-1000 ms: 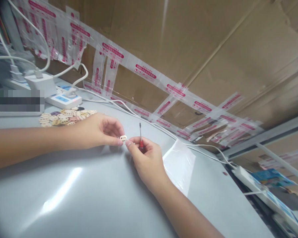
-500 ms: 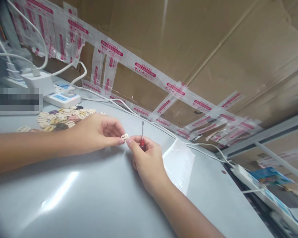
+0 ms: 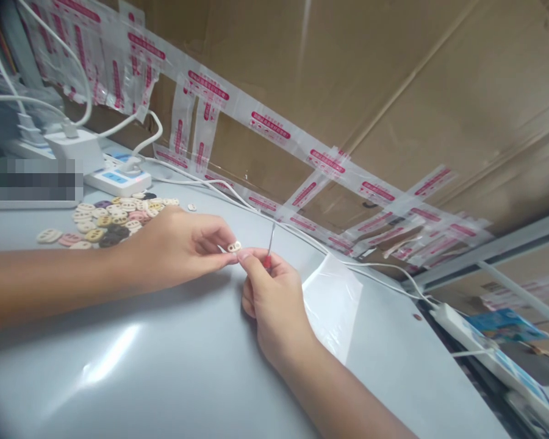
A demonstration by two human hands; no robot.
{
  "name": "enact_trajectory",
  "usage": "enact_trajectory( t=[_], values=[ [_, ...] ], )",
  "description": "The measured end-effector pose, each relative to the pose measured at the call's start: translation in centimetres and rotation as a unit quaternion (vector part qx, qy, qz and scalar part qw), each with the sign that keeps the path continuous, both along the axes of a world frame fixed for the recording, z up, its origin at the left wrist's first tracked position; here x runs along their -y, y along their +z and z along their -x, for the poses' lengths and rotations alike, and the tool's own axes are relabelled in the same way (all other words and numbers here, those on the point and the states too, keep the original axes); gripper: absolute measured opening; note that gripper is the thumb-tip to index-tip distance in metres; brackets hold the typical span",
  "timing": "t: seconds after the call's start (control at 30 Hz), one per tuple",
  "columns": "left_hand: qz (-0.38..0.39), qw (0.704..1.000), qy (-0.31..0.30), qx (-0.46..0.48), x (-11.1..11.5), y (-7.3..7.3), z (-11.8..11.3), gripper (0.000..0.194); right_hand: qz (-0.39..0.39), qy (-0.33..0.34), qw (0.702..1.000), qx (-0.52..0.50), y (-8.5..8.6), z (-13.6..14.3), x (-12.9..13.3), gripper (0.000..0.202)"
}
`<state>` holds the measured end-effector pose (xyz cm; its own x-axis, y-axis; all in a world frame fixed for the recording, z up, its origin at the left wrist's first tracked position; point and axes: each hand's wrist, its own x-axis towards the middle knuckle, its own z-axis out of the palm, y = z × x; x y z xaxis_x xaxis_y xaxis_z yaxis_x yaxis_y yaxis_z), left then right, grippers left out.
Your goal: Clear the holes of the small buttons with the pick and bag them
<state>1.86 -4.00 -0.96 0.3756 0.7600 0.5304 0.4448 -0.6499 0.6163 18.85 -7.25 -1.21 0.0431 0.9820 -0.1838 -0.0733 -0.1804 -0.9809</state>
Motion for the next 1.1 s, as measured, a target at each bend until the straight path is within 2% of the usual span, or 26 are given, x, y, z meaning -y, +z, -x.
enact_trajectory(
  t=[0.17, 0.5, 0.83, 1.1],
  values=[
    [-0.034, 0.999, 0.005, -0.025, 0.1, 0.0, 0.1, 0.009, -0.003, -0.001, 1.000, 0.001, -0.2, 0.0, -0.2, 0.025],
    [-0.052, 0.998, -0.009, -0.028, 0.3, -0.1, 0.0, 0.010, -0.012, 0.007, 1.000, 0.023, -0.4, -0.1, 0.0, 0.026],
    [-0.073, 0.994, -0.068, -0.046, -0.6, -0.2, 0.5, 0.014, -0.027, 0.061, 0.997, 0.048, -0.6, -0.8, -0.3, 0.028],
    [-0.106, 0.989, -0.074, -0.064, -0.8, -0.3, 0.8, 0.010, -0.038, 0.087, 0.993, 0.067, -0.5, -1.0, -0.3, 0.032]
  ],
)
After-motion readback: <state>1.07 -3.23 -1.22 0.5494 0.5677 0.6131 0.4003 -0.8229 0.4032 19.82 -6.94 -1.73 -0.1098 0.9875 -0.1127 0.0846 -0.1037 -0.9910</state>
